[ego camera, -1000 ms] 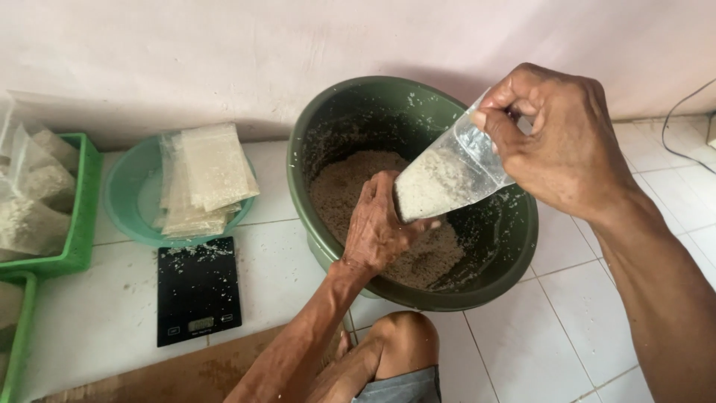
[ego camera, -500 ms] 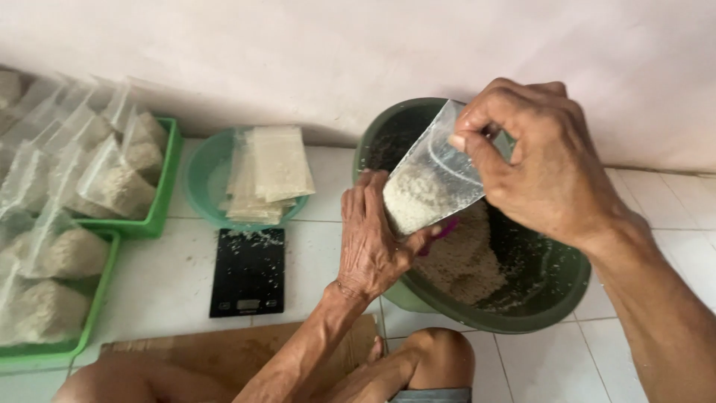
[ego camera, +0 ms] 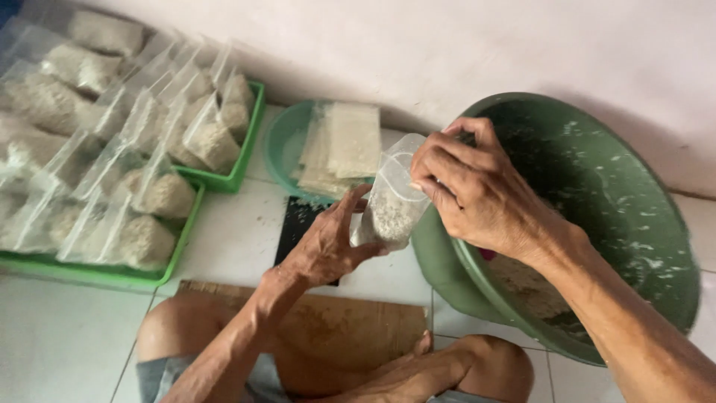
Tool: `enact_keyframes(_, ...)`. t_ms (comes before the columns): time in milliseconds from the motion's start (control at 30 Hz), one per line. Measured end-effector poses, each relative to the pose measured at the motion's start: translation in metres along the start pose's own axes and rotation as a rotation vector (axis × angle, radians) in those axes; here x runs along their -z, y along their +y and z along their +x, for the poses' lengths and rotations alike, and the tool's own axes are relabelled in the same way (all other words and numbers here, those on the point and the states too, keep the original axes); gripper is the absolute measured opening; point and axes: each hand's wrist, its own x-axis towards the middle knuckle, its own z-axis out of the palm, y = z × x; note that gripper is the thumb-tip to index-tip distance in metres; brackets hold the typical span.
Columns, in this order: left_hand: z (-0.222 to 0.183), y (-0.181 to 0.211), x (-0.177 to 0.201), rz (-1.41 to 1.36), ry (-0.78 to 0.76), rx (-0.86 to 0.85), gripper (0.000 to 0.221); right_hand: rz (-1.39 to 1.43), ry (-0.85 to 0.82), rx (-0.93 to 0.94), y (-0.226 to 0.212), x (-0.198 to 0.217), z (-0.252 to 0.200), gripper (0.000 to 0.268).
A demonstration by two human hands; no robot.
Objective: The person scoops a grain-like substance from a large green basin into small clear plastic bags using a pink plastic scoop. They weigh each filled bag on a digital scale, seal it, and place it into a green tray with other finished packages.
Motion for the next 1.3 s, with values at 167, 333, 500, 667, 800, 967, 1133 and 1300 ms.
enact_keyframes(167, -0.018, -0.035, 0.016, 0.062, 0.078, -0.001, 0.064, 0.080, 0.035, 0.073, -0.022, -0.047, 0.015, 0.016)
enact_keyframes(333, -0.032, -0.078, 0.025, 0.025, 0.101, 0.050, 0.035, 0.028, 0.046, 0.097, -0.025, -0.114, 0.014, 0.017)
enact_keyframes(500, -0.033, -0.129, 0.017, 0.023, 0.140, 0.154, 0.054, 0.188, 0.075, -0.054, -0.020, -0.176, 0.003, 0.015)
enact_keyframes(667, -0.028, -0.168, 0.004, -0.004, 0.143, 0.155, 0.054, 0.190, 0.020, -0.109, -0.021, -0.204, 0.004, 0.013)
enact_keyframes(800, -0.024, -0.191, -0.003, -0.034, 0.141, 0.181, 0.056, 0.170, -0.002, -0.137, -0.015, -0.225, 0.002, 0.013)
enact_keyframes(967, -0.024, -0.203, -0.007, -0.036, 0.135, 0.187, 0.057, 0.170, -0.011, -0.144, -0.010, -0.246, -0.004, 0.015)
enact_keyframes(1133, -0.026, -0.191, -0.006, 0.024, 0.123, 0.211, 0.059, 0.216, -0.006, -0.172, -0.010, -0.240, -0.003, 0.018)
enact_keyframes(1300, -0.026, -0.174, 0.000, 0.081, 0.080, 0.268, 0.066, 0.227, -0.026, -0.194, -0.010, -0.220, -0.004, 0.013)
